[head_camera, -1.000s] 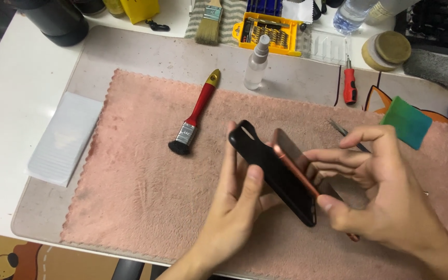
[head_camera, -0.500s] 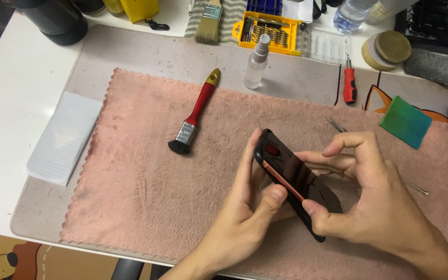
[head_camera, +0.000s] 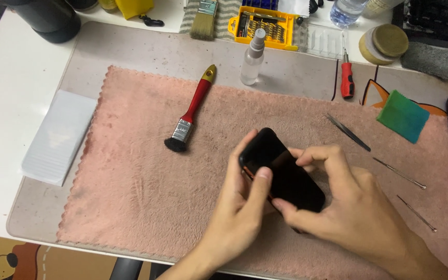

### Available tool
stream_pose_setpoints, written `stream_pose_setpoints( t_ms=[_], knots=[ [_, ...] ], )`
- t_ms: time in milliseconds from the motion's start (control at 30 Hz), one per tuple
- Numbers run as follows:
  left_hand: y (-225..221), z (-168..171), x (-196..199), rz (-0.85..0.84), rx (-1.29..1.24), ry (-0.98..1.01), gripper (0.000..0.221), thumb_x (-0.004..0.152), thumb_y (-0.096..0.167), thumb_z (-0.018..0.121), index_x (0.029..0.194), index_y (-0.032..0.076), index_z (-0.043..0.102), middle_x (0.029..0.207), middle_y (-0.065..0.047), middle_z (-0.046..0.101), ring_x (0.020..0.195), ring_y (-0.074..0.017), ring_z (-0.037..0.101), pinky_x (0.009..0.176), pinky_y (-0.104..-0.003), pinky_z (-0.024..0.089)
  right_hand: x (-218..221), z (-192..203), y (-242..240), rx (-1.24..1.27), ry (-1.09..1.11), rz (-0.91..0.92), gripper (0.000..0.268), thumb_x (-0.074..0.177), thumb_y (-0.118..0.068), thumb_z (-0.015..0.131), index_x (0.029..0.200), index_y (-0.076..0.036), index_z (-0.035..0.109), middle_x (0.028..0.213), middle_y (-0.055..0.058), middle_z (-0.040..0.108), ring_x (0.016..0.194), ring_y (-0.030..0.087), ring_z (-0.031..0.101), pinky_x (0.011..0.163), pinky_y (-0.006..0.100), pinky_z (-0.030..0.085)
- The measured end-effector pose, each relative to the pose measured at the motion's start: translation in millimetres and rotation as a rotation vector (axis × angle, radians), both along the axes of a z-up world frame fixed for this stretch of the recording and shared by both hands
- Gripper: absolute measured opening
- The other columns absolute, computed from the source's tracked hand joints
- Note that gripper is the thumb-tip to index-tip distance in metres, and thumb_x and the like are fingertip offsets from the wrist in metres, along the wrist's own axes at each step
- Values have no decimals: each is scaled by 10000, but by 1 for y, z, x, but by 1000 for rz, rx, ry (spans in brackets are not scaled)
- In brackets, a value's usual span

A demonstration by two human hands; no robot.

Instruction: Completing a phone repair by cleaning the device, applying a screen protector, and installing a protective case.

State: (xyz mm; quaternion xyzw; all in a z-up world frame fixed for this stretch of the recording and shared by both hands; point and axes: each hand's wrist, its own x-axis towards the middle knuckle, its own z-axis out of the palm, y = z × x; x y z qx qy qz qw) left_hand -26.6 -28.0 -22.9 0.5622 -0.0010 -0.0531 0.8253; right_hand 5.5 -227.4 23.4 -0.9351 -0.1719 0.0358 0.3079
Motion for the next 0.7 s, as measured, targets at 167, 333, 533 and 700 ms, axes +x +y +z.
stream_pose_setpoints(
  t_ms=[167,333,533,700],
  knots=[
    [10,-5,6,8,-280,221,714,1135,288,564,1802,259,308,1736,-71,531,1408,-207,639,1012,-494,709,5,2,-14,432,304,-143,619,859,-52,881,1432,-100,651,1568,53,831,1368,137,784,1154,301,608],
    [20,-15,16,-2,-549,208,660,1180,210,540,1802,219,322,1557,-147,649,1353,-321,711,1020,-622,678,17,4,-41,566,644,-396,556,1039,-146,605,1549,9,759,1352,261,963,1127,382,943,997,478,754],
    [21,-17,17,25,-586,315,380,1168,193,582,1530,82,562,1359,-211,767,1213,-383,786,953,-682,704,8,-22,-58,886,892,-227,528,1052,-173,668,1447,146,812,1136,388,984,1005,468,962,923,564,782],
    [22,-22,16,33,-596,349,367,1160,200,611,1513,102,597,1320,-194,786,1155,-360,795,922,-683,703,5,-32,-63,935,922,-243,478,1034,-107,693,1396,174,828,1126,403,964,958,472,937,875,559,770]
  ],
)
